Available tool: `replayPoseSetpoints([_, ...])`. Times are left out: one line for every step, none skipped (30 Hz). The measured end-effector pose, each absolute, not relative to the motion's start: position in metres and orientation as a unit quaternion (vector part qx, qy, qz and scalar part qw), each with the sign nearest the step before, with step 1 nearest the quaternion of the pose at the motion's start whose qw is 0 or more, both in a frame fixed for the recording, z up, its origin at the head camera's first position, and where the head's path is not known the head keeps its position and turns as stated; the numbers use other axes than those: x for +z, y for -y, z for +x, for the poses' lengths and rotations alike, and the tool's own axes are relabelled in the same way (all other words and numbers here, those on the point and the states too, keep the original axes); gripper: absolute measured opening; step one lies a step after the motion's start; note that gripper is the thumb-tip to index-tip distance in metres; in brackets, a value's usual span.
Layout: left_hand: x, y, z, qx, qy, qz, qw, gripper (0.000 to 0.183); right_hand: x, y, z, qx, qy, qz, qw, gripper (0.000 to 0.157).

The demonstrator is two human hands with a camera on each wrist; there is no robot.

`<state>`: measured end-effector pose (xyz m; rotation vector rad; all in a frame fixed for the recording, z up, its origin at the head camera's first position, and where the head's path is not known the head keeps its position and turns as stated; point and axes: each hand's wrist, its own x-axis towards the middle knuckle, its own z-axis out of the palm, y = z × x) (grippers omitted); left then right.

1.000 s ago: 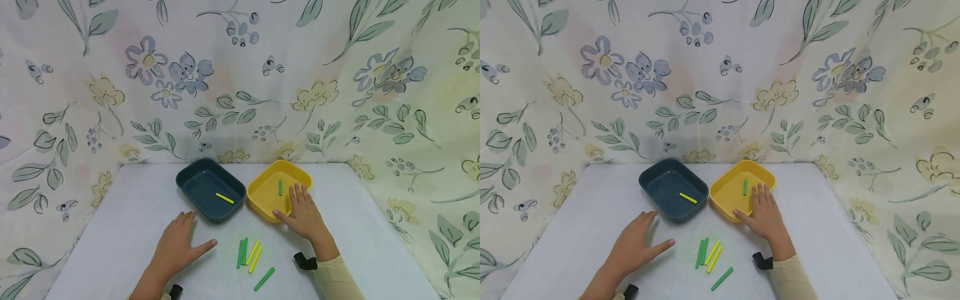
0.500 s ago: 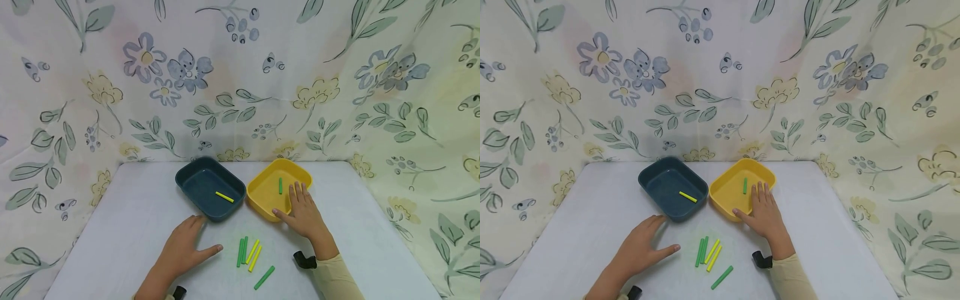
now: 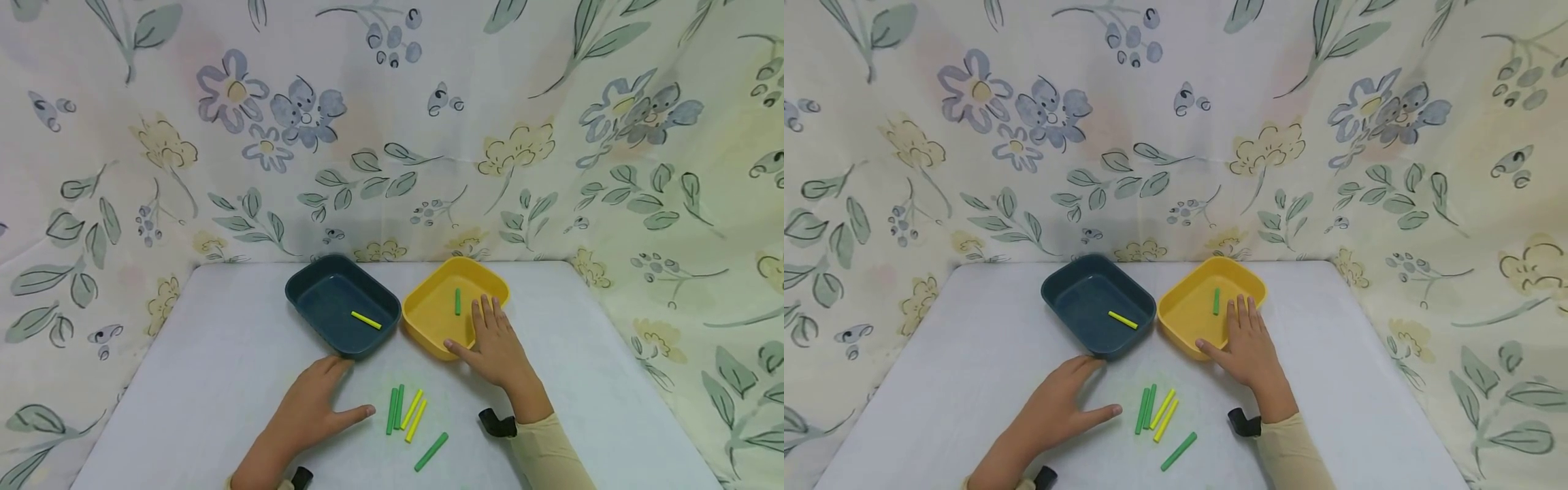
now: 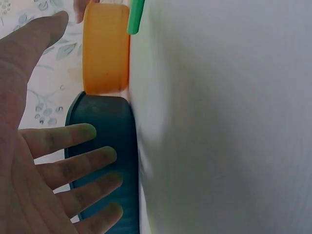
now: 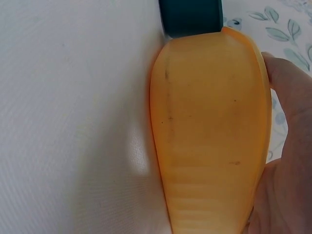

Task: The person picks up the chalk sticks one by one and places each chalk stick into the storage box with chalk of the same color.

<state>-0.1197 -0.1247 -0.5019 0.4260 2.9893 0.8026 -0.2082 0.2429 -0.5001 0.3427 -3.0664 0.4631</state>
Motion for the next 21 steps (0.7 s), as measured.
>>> replayPoseSetpoints([-0.502,0.124,-0.120,0.258,-0.956,0.139,0.011,0.094,-0.500,-0.243,-0.208,0.149,0.983,0.111,0.012,0.117])
replayPoseSetpoints([-0.503,0.123,-0.120,0.260,-0.955,0.142,0.014,0.094,-0.500,-0.243,-0.209,0.148,0.983,0.111,0.012,0.117])
replayPoseSetpoints([-0.503,0.122,-0.120,0.262,-0.954,0.145,0.017,0.094,-0.500,-0.243,-0.209,0.148,0.983,0.111,0.012,0.117])
replayPoseSetpoints([-0.503,0.121,-0.120,0.264,-0.953,0.147,0.019,0.094,-0.500,-0.243,-0.209,0.148,0.983,0.109,0.010,0.117])
replayPoseSetpoints([-0.504,0.120,-0.120,0.267,-0.952,0.151,0.021,0.094,-0.500,-0.243,-0.209,0.147,0.983,0.110,0.010,0.117])
replayPoseSetpoints([-0.504,0.119,-0.120,0.267,-0.951,0.155,0.023,0.093,-0.501,-0.243,-0.209,0.147,0.983,0.110,0.010,0.117])
replayPoseSetpoints([-0.505,0.118,-0.120,0.267,-0.950,0.158,0.024,0.093,-0.501,-0.243,-0.210,0.147,0.983,0.110,0.011,0.117])
replayPoseSetpoints([-0.505,0.117,-0.120,0.268,-0.949,0.162,0.024,0.093,-0.501,-0.243,-0.210,0.147,0.983,0.108,0.010,0.117])
replayPoseSetpoints([-0.506,0.116,-0.119,0.269,-0.948,0.166,0.025,0.093,-0.501,-0.243,-0.210,0.147,0.983,0.108,0.010,0.117])
replayPoseSetpoints([-0.506,0.115,-0.119,0.270,-0.947,0.170,0.026,0.092,-0.501,-0.243,-0.210,0.148,0.983,0.109,0.011,0.117])
replayPoseSetpoints([-0.507,0.114,-0.119,0.270,-0.947,0.174,0.027,0.092,-0.501,-0.242,-0.210,0.150,0.983,0.110,0.012,0.117])
replayPoseSetpoints([-0.507,0.114,-0.119,0.268,-0.947,0.178,0.027,0.092,-0.501,-0.242,-0.209,0.151,0.982,0.111,0.013,0.117])
replayPoseSetpoints([-0.507,0.113,-0.119,0.267,-0.946,0.182,0.027,0.092,-0.501,-0.242,-0.209,0.151,0.982,0.110,0.012,0.117])
replayPoseSetpoints([-0.508,0.112,-0.119,0.265,-0.946,0.187,0.027,0.092,-0.500,-0.242,-0.209,0.151,0.982,0.109,0.011,0.118])
replayPoseSetpoints([-0.508,0.112,-0.119,0.264,-0.945,0.192,0.027,0.092,-0.500,-0.242,-0.209,0.150,0.982,0.109,0.012,0.118])
replayPoseSetpoints([-0.508,0.111,-0.119,0.263,-0.944,0.196,0.028,0.093,-0.501,-0.242,-0.210,0.150,0.983,0.109,0.012,0.117])
replayPoseSetpoints([-0.508,0.111,-0.119,0.263,-0.943,0.202,0.029,0.094,-0.501,-0.242,-0.210,0.150,0.983,0.108,0.011,0.117])
replayPoseSetpoints([-0.508,0.110,-0.119,0.263,-0.942,0.207,0.031,0.094,-0.501,-0.243,-0.210,0.149,0.983,0.106,0.010,0.117])
replayPoseSetpoints([-0.508,0.110,-0.120,0.264,-0.940,0.212,0.035,0.095,-0.502,-0.243,-0.210,0.149,0.983,0.105,0.009,0.117])
replayPoseSetpoints([-0.508,0.109,-0.120,0.264,-0.939,0.216,0.038,0.095,-0.502,-0.243,-0.210,0.149,0.983,0.105,0.009,0.117])
replayPoseSetpoints([-0.508,0.109,-0.120,0.265,-0.938,0.220,0.043,0.095,-0.503,-0.243,-0.210,0.148,0.983,0.105,0.009,0.117])
